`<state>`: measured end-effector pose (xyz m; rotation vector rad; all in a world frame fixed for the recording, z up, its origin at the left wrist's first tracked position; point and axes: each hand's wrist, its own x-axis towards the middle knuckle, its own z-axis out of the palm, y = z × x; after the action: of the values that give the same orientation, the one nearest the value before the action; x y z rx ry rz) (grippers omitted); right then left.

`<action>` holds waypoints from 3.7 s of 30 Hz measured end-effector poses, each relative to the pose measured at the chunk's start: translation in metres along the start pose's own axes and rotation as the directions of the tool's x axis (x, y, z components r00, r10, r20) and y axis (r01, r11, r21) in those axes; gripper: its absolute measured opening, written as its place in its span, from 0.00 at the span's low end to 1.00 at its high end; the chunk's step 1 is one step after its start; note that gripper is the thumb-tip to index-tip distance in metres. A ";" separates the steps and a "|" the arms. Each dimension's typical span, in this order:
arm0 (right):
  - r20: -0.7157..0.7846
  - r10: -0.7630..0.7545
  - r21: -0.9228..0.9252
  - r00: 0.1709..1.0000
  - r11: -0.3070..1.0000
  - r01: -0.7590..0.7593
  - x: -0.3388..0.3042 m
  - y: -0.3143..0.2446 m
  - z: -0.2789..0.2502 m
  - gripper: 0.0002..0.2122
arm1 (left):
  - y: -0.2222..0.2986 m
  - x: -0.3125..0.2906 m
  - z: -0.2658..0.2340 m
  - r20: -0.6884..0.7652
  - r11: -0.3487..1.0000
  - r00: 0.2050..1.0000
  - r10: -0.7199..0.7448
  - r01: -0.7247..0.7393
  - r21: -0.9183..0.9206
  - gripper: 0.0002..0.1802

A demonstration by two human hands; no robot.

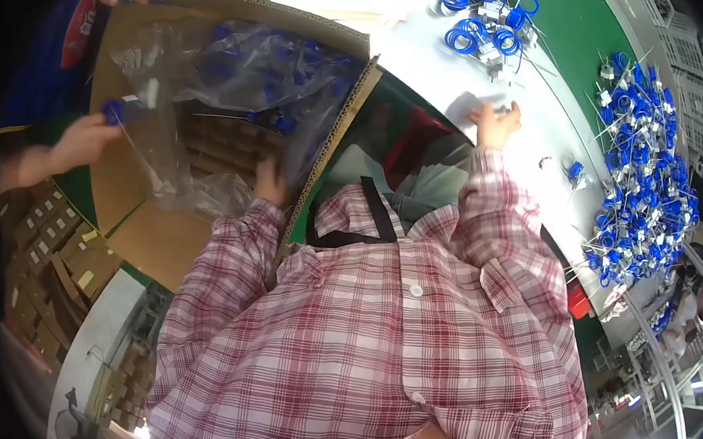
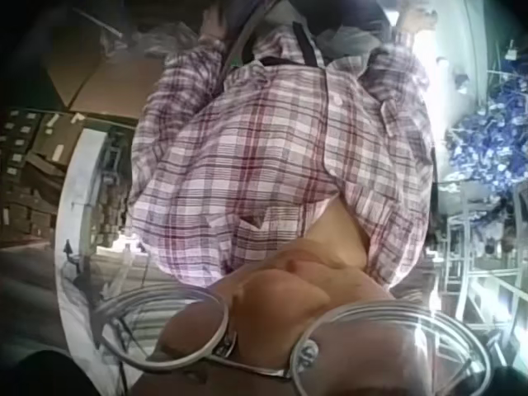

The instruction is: Inspecting and packaging small electronic components with blue coiled wires into a cardboard box.

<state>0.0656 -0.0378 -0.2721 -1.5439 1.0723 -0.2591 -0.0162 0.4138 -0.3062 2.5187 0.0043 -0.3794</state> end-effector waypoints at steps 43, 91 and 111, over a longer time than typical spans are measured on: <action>0.518 -0.297 0.327 0.802 0.935 0.135 -0.134 -0.152 -0.028 0.13 | 0.284 0.034 -0.234 -0.320 0.909 0.946 -0.051 -0.089 -0.408 0.10; -0.328 -0.769 -0.197 0.549 0.623 0.757 -0.188 -0.195 -0.136 0.17 | 0.481 0.030 -0.108 0.062 0.188 0.190 0.980 -0.771 -0.608 0.12; -0.329 -0.748 -0.141 0.576 0.642 0.754 -0.187 -0.198 -0.135 0.16 | 0.484 0.043 -0.098 -0.015 0.122 0.157 0.988 -0.821 -0.557 0.08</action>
<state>-0.0348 -0.0105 0.0132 -1.9215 0.5921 -1.1906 0.0929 0.0639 0.0276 1.4299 -1.4638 -0.2268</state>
